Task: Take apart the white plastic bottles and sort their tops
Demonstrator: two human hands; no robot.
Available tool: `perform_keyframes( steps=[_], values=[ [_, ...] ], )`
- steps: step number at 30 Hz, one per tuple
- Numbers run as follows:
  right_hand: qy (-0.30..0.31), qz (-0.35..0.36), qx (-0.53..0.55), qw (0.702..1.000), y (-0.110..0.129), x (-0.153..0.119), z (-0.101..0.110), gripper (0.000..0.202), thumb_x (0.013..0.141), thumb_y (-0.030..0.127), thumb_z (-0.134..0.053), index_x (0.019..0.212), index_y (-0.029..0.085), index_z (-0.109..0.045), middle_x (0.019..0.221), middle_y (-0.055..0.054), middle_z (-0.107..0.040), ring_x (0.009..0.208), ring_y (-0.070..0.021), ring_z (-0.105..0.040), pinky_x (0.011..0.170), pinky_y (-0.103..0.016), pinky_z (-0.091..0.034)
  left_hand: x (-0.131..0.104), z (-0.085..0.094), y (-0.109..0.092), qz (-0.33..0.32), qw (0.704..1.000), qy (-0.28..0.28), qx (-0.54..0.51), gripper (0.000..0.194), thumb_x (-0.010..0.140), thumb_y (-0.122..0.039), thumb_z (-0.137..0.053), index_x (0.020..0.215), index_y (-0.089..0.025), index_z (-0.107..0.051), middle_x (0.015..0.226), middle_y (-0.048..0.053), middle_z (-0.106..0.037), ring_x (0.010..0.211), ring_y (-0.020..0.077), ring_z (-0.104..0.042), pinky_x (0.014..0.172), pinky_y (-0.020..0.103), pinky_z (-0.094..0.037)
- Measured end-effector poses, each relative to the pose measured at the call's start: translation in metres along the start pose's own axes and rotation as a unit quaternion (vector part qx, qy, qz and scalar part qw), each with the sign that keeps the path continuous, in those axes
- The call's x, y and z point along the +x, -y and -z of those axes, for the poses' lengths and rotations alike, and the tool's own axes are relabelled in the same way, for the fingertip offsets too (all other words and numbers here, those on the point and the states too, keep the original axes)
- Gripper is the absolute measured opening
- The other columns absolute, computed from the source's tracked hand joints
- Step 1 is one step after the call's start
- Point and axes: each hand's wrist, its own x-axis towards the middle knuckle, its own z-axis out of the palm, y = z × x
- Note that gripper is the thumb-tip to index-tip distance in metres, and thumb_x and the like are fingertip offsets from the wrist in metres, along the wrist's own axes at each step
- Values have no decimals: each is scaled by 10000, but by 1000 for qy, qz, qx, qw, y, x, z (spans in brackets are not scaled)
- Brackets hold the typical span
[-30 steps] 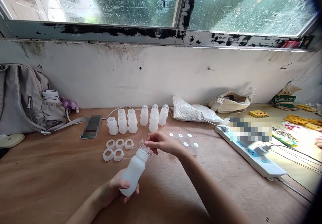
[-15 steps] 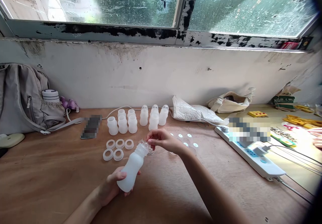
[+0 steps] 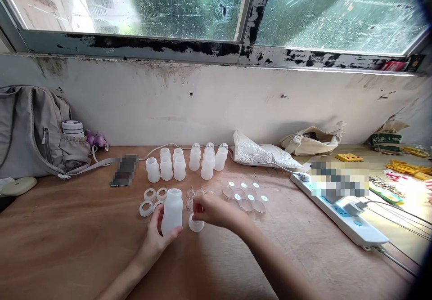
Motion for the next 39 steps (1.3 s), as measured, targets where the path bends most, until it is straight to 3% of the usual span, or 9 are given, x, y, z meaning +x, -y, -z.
perform_keyframes(
  steps=[4,7,10,15,19,23,26,30,39],
  values=[
    [48,-12,-42,998,4,0,-7,132,631,245,-682,698,179,-588,619,-10,-566,597,-151,-523,490,-227,-338,1,2,15,-10,997,-27,70,572,613,-374,-682,1067,-195,-382,950,56,-540,833,209,-540,694,283,-435],
    [-60,12,6,998,9,-4,-1,292,687,378,-643,899,202,-548,742,-17,-574,638,-147,-532,552,-249,-387,0,3,16,-34,990,-35,134,544,596,-384,-694,1024,-199,-413,923,46,-540,823,212,-532,697,294,-427],
    [-170,68,42,982,17,-5,0,261,750,381,-582,937,213,-511,874,-32,-546,642,-119,-527,592,-253,-415,-2,2,11,-71,979,-33,187,505,595,-390,-692,1002,-205,-458,932,49,-542,848,225,-522,722,312,-419],
    [-184,111,64,975,25,0,0,126,784,285,-555,723,182,-517,738,-12,-518,607,-106,-515,558,-226,-417,-6,0,2,-118,971,-45,201,475,623,-385,-673,1025,-210,-492,975,60,-529,882,228,-507,745,318,-412],
    [-217,102,17,971,23,3,26,90,781,225,-556,714,170,-533,722,-16,-533,610,-109,-507,573,-234,-403,-7,1,-1,-118,971,-89,187,532,697,-354,-610,1167,-229,-394,1111,83,-467,933,221,-485,728,313,-416],
    [-277,61,-74,956,12,16,54,81,774,181,-561,701,148,-548,722,-24,-536,610,-109,-487,579,-239,-369,-7,1,6,-122,963,-42,235,338,763,-288,-514,1088,-228,-441,1050,68,-516,973,232,-481,769,362,-414],
    [-272,20,-155,949,-1,35,60,58,777,168,-558,731,133,-561,750,-36,-546,624,-114,-493,572,-233,-349,-6,0,15,-177,941,4,287,301,762,-223,-489,1061,-221,-459,994,63,-537,969,231,-486,830,406,-400],
    [-213,-36,-235,948,-15,62,48,85,815,173,-507,792,127,-575,843,-76,-569,696,-142,-533,580,-236,-350,-9,-2,19,-223,916,35,331,323,748,-166,-480,1067,-218,-465,968,58,-553,931,222,-500,824,400,-417],
    [-205,-64,-243,946,-29,92,33,113,816,168,-500,861,126,-594,887,-97,-581,745,-166,-570,594,-241,-380,-13,-3,18,-256,891,57,371,343,720,-170,-521,1058,-203,-469,971,62,-557,923,227,-491,809,390,-421]
  ],
)
